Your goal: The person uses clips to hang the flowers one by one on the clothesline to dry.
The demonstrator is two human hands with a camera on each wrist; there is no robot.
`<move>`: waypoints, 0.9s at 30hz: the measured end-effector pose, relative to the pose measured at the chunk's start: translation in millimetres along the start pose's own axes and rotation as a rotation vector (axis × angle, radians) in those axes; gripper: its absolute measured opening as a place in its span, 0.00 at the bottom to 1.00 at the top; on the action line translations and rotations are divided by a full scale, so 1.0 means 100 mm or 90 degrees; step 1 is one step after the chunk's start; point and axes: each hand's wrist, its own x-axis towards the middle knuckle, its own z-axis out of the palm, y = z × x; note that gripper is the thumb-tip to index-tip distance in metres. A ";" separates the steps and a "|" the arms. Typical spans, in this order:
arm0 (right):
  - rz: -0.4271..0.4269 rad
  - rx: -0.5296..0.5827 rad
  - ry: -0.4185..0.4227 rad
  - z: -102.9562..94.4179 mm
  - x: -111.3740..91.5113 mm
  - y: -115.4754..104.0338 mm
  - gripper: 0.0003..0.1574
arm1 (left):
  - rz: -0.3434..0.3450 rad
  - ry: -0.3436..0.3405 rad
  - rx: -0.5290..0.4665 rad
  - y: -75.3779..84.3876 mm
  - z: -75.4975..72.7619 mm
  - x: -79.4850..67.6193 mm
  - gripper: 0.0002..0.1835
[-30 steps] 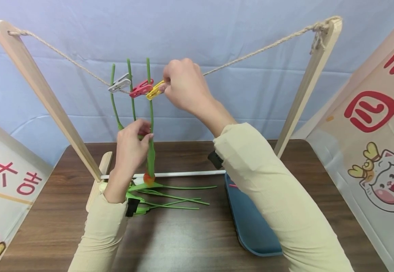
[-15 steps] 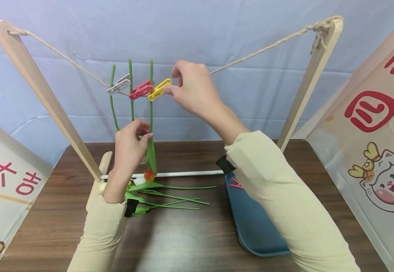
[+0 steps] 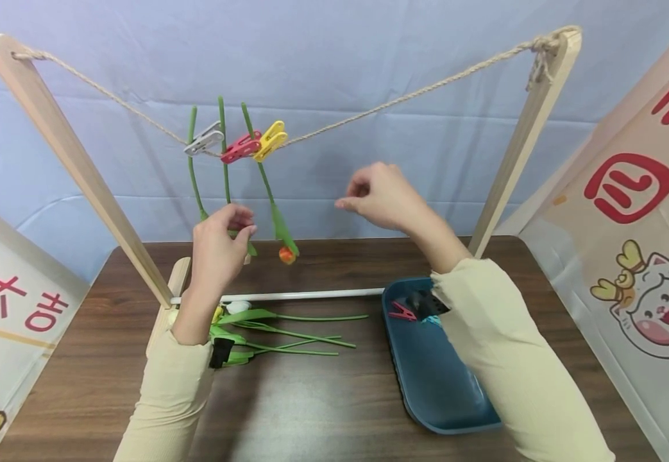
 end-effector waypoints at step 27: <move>0.146 0.119 -0.239 1.15 -0.74 1.85 0.16 | -0.016 -0.030 0.006 -0.07 0.03 -0.09 0.05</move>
